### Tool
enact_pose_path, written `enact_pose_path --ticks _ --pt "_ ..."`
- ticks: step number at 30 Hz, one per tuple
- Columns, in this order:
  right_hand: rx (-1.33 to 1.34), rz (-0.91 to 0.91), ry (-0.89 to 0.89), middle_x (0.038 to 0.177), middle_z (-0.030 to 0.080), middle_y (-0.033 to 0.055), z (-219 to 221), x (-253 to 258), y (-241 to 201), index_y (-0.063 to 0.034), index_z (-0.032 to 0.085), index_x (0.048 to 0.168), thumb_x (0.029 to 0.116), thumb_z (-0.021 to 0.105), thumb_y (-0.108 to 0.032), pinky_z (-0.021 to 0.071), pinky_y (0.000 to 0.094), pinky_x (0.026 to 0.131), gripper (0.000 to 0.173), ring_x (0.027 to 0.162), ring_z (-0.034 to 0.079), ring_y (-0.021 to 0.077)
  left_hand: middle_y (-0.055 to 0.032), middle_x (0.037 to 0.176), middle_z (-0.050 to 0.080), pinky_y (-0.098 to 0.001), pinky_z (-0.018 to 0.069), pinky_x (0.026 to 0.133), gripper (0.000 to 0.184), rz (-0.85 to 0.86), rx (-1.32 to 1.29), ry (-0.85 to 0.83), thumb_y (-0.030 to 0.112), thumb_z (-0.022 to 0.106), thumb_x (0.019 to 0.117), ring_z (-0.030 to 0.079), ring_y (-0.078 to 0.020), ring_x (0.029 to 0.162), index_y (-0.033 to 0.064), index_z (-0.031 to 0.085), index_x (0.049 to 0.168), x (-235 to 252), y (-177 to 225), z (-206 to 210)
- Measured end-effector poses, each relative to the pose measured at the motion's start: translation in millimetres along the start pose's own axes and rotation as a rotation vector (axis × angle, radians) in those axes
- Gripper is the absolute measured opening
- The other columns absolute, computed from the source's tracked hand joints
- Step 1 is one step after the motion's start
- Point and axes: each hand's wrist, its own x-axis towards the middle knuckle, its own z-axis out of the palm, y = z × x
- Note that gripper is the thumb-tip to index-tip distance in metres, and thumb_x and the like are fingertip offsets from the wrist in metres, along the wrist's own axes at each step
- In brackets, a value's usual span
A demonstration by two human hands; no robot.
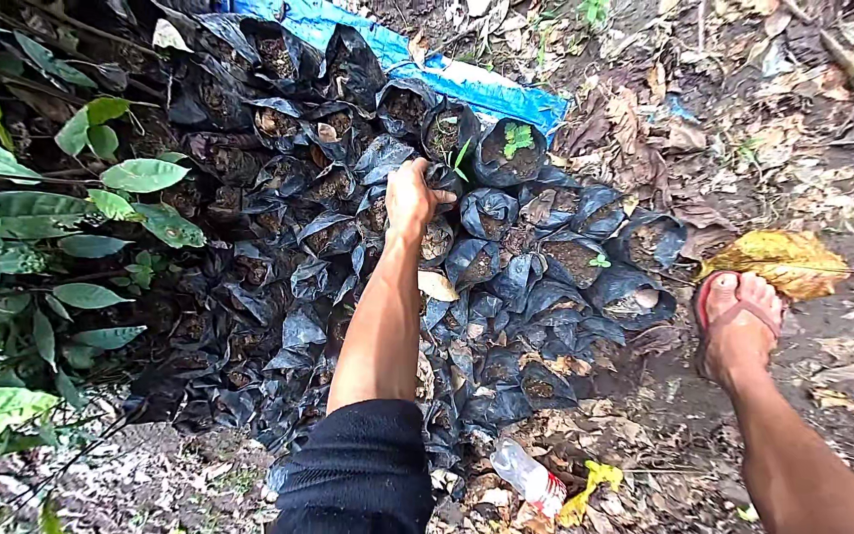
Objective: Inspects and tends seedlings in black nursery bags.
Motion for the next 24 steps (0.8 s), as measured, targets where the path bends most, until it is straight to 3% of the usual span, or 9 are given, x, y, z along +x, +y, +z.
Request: enact_pose_path --ticks 3,5,7,8,12,16,18,21,24 --pt "0.004 0.012 -0.009 0.122 0.067 0.029 0.2 -0.5 0.7 0.0095 0.065 0.123 0.0884 0.068 -0.007 0.0495 0.0409 0.097 0.038 0.111 0.067 0.0355 -0.0154 0.132 0.062 -0.0499 0.0461 0.106 0.063 -0.012 -0.149 0.061 0.038 0.087 0.0798 0.056 -0.0335 0.125 0.0172 0.067 0.136 -9.8 -6.9 5.4" --pt "0.015 0.006 -0.013 0.121 0.067 0.0296 -0.7 -0.7 -0.3 0.0107 0.064 0.122 0.0888 0.068 -0.007 0.0493 0.0407 0.098 0.038 0.111 0.067 0.0358 -0.0235 0.142 0.051 -0.0497 0.0472 0.108 0.072 -0.118 -0.36 0.168 0.032 0.087 0.0815 0.052 -0.0368 0.131 0.0095 0.059 0.144 -32.3 -3.4 5.7" --pt "0.026 0.001 -0.007 0.121 0.067 0.0293 -2.8 -0.1 -2.4 0.0105 0.064 0.122 0.0884 0.068 -0.007 0.0494 0.0405 0.098 0.038 0.111 0.067 0.0358 -0.0264 0.15 0.046 -0.0511 0.0444 0.112 0.086 -0.308 -0.461 0.227 0.042 0.081 0.087 0.049 -0.0386 0.137 0.0026 0.042 0.153 -53.1 11.8 -4.6" --pt "0.028 0.007 -0.004 0.121 0.067 0.0293 -3.7 -0.8 -2.5 0.0103 0.065 0.122 0.0881 0.068 -0.007 0.0495 0.0404 0.098 0.038 0.11 0.067 0.0356 -0.0273 0.148 0.047 -0.0538 0.0421 0.112 0.089 -0.407 -0.447 0.211 0.051 0.076 0.0888 0.048 -0.0403 0.137 0.0004 0.04 0.153 -60.1 21.2 -6.8" --pt "0.018 0.026 -0.01 0.121 0.068 0.0288 -1.9 -1.4 -2.4 0.0099 0.065 0.122 0.0879 0.069 -0.007 0.0492 0.04 0.098 0.038 0.11 0.067 0.0349 -0.0319 0.146 0.046 -0.0653 0.0424 0.105 0.104 -0.64 -0.328 0.005 0.074 0.071 0.0793 0.042 -0.0479 0.139 -0.0066 0.049 0.142 -51.9 50.9 -2.7" --pt "0.013 0.045 -0.016 0.12 0.068 0.0299 0.6 -3.9 1.2 0.0104 0.065 0.121 0.0887 0.069 -0.007 0.0498 0.0408 0.096 0.036 0.108 0.068 0.0358 -0.0304 0.153 0.037 -0.0628 0.0419 0.107 0.112 -0.778 -0.329 0.095 0.075 0.074 0.0756 0.038 -0.0456 0.143 -0.0039 0.041 0.148 -25.2 62.9 10.0" --pt "0.012 0.045 -0.014 0.118 0.068 0.03 0.1 -4.3 -0.2 0.011 0.065 0.119 0.0886 0.068 -0.006 0.0505 0.0408 0.094 0.035 0.106 0.068 0.0358 -0.025 0.151 0.043 -0.058 0.0463 0.105 0.103 -0.778 -0.306 0.167 0.07 0.074 0.0792 0.043 -0.0412 0.141 0.0034 0.041 0.15 -21.5 62.2 16.8" --pt "-0.008 0.058 -0.001 0.116 0.068 0.0293 1.1 -6.4 -5.2 0.0109 0.066 0.118 0.0889 0.068 -0.006 0.0509 0.0407 0.093 0.033 0.104 0.068 0.0349 -0.021 0.139 0.058 -0.0548 0.0494 0.103 0.076 -0.57 -0.245 0.153 0.06 0.067 0.0915 0.057 -0.0371 0.13 0.0062 0.051 0.143 -26.0 42.0 9.6" --pt "0.009 0.031 0.024 0.115 0.068 0.0293 0.0 -8.9 -0.9 0.011 0.065 0.118 0.0894 0.067 -0.006 0.051 0.0398 0.093 0.033 0.102 0.068 0.0335 -0.0225 0.115 0.069 -0.0606 0.0518 0.092 0.053 -0.317 -0.359 0.027 0.049 0.063 0.0988 0.067 -0.0383 0.107 0.0023 0.064 0.123 -37.6 -5.8 -12.7"
